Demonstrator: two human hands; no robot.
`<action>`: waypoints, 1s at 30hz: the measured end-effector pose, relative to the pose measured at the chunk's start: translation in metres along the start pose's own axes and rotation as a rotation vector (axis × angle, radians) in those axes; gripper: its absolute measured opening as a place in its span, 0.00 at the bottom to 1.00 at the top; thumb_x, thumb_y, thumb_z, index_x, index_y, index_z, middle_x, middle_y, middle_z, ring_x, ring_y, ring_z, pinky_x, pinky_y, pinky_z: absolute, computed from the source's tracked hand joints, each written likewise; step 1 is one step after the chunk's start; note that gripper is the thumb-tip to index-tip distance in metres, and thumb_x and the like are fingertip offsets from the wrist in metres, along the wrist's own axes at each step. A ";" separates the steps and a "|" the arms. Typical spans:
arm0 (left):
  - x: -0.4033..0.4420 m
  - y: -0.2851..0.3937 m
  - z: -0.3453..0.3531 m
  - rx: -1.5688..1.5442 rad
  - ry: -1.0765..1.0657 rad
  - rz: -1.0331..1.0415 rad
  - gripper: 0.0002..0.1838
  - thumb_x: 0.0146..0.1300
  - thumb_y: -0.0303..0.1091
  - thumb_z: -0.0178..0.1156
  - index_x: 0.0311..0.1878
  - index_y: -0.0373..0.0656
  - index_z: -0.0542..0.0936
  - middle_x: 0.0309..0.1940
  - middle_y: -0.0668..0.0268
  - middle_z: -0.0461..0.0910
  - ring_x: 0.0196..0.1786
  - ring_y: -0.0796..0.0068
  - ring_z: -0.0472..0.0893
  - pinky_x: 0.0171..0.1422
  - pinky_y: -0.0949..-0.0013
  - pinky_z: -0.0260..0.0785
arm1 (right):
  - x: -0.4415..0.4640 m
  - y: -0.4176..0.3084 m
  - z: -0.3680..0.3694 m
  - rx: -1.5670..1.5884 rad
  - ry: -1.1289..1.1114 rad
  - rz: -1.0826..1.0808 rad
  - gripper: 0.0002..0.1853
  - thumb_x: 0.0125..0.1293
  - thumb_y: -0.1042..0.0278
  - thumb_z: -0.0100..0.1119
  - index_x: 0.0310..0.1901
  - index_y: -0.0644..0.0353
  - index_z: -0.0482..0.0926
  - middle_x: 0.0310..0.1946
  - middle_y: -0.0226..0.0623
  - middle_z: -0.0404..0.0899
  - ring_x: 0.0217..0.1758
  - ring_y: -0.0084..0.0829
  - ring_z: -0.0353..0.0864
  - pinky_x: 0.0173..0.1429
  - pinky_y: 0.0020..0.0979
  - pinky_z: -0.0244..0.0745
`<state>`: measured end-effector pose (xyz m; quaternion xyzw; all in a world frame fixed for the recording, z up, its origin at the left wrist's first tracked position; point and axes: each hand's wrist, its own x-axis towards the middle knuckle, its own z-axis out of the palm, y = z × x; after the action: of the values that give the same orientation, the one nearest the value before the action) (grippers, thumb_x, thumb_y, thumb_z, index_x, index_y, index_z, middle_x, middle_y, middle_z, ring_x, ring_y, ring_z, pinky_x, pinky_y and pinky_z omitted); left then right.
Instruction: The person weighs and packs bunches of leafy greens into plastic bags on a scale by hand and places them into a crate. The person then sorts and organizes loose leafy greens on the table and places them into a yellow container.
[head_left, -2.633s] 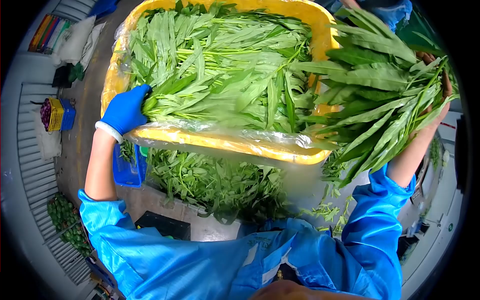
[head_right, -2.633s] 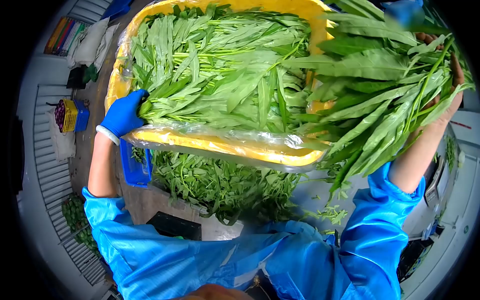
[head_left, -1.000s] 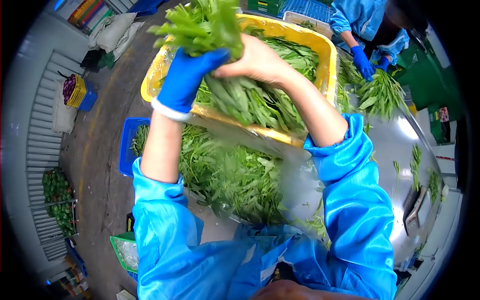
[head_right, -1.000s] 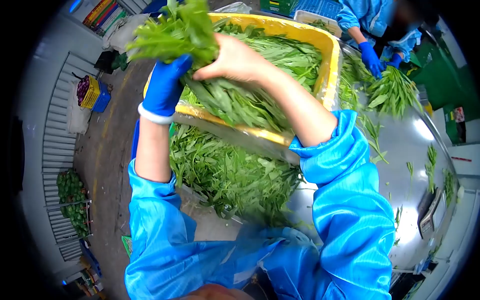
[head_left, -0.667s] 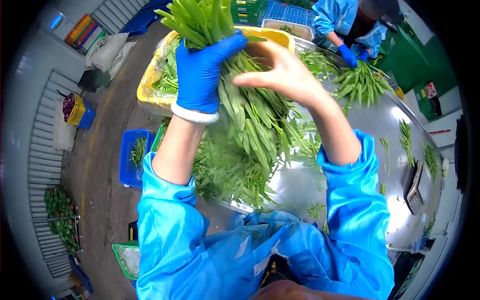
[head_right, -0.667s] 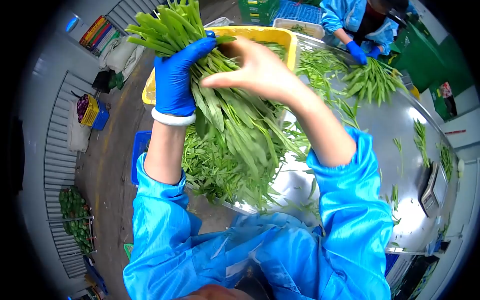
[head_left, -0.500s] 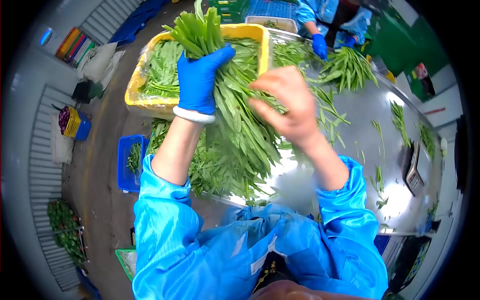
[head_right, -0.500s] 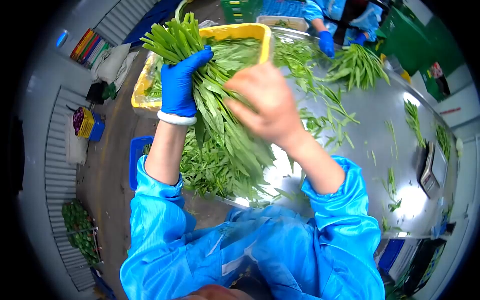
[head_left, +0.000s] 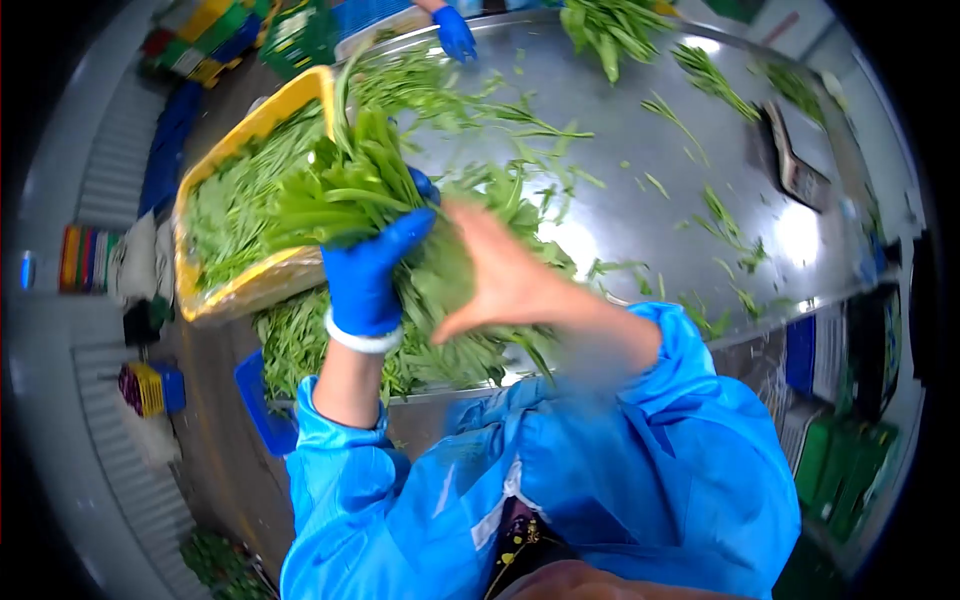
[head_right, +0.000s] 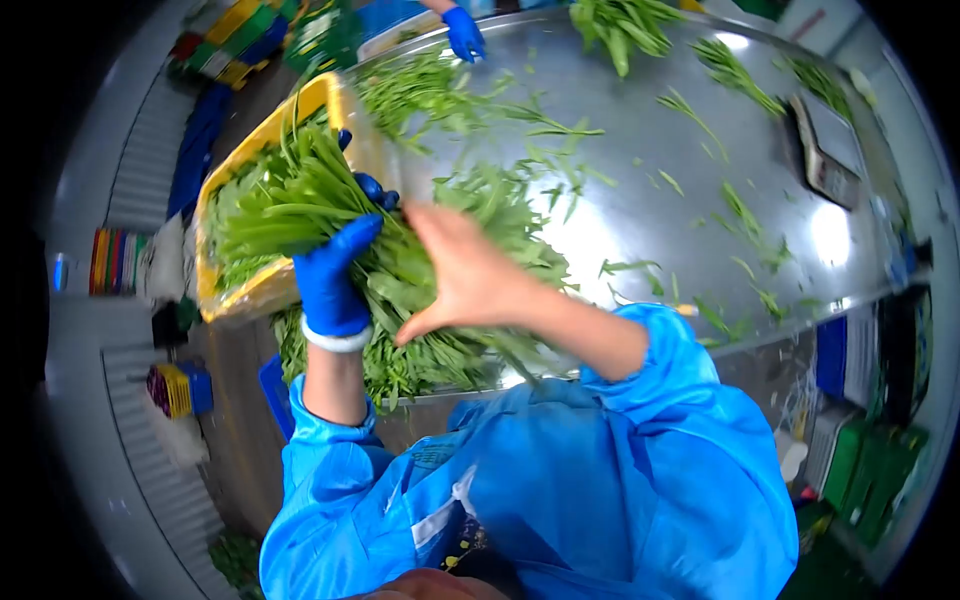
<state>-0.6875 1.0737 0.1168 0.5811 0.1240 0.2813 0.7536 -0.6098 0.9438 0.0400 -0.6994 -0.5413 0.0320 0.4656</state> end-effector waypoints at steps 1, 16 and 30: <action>-0.002 -0.014 0.009 0.001 0.027 -0.021 0.23 0.50 0.18 0.66 0.52 0.37 0.76 0.43 0.63 0.81 0.45 0.70 0.80 0.52 0.68 0.74 | -0.012 -0.001 0.011 0.160 -0.001 0.161 0.60 0.37 0.48 0.79 0.67 0.71 0.56 0.61 0.57 0.69 0.63 0.53 0.70 0.68 0.45 0.65; -0.029 -0.192 0.025 -0.030 0.153 -0.529 0.16 0.55 0.25 0.62 0.48 0.34 0.80 0.46 0.57 0.82 0.51 0.66 0.80 0.60 0.65 0.71 | -0.086 0.074 -0.017 0.093 -0.370 0.620 0.46 0.51 0.53 0.71 0.64 0.73 0.59 0.54 0.58 0.74 0.57 0.48 0.77 0.59 0.42 0.75; 0.042 -0.200 -0.057 -0.714 0.005 -0.369 0.34 0.55 0.33 0.59 0.68 0.47 0.66 0.40 0.66 0.79 0.54 0.65 0.77 0.73 0.46 0.60 | -0.358 0.230 -0.067 -0.931 -0.369 0.523 0.20 0.52 0.69 0.65 0.48 0.57 0.74 0.44 0.37 0.75 0.51 0.40 0.74 0.50 0.39 0.71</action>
<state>-0.6271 1.1099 -0.0827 0.2498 0.1223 0.1682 0.9457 -0.5530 0.6251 -0.2443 -0.9247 -0.3793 0.0261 -0.0180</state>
